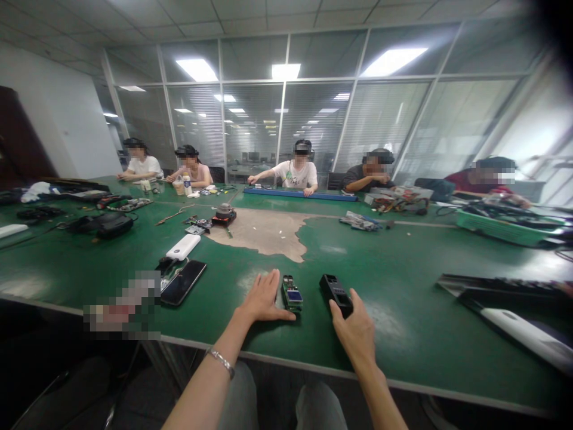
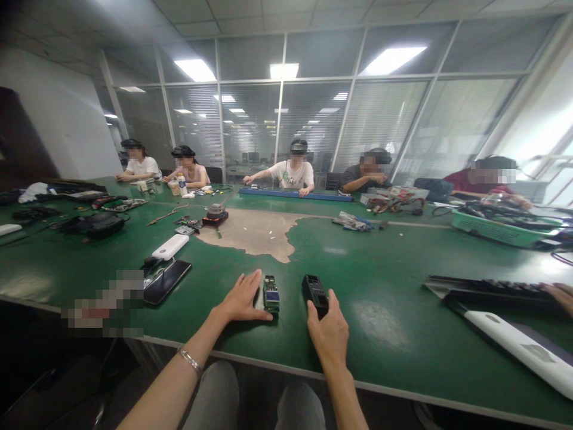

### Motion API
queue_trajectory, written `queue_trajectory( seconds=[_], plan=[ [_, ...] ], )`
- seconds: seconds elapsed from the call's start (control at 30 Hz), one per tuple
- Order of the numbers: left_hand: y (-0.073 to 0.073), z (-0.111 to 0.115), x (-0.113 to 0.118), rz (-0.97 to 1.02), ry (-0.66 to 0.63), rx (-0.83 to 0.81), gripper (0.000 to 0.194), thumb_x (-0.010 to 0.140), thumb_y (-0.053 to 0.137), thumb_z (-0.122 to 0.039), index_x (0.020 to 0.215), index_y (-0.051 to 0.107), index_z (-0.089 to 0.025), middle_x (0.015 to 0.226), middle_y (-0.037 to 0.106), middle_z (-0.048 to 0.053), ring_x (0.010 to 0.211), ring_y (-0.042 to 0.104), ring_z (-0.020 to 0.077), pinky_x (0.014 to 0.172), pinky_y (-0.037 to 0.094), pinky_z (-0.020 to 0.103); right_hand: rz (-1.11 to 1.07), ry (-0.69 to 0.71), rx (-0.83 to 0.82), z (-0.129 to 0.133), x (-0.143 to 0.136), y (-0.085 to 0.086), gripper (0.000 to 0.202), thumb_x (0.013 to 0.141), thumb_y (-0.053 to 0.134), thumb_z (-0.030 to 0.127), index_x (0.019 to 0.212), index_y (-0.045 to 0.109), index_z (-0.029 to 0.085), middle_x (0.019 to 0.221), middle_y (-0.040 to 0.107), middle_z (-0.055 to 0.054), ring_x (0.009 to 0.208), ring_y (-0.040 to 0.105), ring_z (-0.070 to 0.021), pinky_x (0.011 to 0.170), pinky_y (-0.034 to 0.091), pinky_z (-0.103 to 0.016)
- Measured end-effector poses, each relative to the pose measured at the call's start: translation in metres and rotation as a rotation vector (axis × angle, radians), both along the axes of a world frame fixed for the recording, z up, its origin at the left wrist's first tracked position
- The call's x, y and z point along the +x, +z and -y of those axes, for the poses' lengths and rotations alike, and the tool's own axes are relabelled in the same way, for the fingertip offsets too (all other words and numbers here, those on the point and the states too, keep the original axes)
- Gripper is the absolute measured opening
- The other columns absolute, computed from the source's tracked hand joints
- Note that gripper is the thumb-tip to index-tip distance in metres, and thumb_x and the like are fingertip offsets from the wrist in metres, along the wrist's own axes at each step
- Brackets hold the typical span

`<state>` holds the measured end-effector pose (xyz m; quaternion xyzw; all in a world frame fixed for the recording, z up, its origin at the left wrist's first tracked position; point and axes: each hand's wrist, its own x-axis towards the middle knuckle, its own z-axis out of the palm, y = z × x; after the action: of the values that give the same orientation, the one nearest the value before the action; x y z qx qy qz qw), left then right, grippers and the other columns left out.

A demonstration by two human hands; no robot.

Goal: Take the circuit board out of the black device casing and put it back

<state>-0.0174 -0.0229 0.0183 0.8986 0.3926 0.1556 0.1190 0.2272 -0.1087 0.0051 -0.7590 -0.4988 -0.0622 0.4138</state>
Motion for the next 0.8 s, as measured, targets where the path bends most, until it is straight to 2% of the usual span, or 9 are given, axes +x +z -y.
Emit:
queue_trajectory(
  seconds=[0.27,0.47,0.8],
  plan=[
    [0.000,0.000,0.000,-0.006,-0.004,0.014,0.129,0.060,0.049,-0.088,0.149,-0.007,-0.014,0.157,0.007,0.016,0.144,0.008,0.0319,0.117,0.006,0.051,0.054,0.034,0.007,-0.001,0.000,-0.012,0.077,0.082,0.048,0.052,0.138,0.037,0.002,0.129,0.054,-0.024,0.114,0.056,-0.0338,0.096,0.043,-0.044],
    [0.000,-0.001,0.000,-0.015,0.000,0.004,0.129,0.060,0.049,-0.088,0.149,-0.006,-0.013,0.157,0.005,0.017,0.145,0.007,0.0319,0.117,0.005,0.049,0.071,0.050,0.030,-0.001,0.001,-0.014,0.085,0.079,0.050,0.057,0.140,0.033,0.000,0.133,0.049,-0.026,0.120,0.049,-0.0341,0.101,0.039,-0.044],
    [0.002,0.001,0.000,-0.010,0.000,0.008,0.119,0.060,0.048,-0.089,0.149,0.016,-0.015,0.156,0.011,0.018,0.144,0.012,0.0336,0.116,0.005,0.051,0.069,0.062,0.025,0.002,-0.001,-0.011,0.083,0.081,0.047,0.057,0.141,0.032,0.001,0.128,0.053,-0.024,0.113,0.054,-0.0342,0.096,0.042,-0.045]
  ],
)
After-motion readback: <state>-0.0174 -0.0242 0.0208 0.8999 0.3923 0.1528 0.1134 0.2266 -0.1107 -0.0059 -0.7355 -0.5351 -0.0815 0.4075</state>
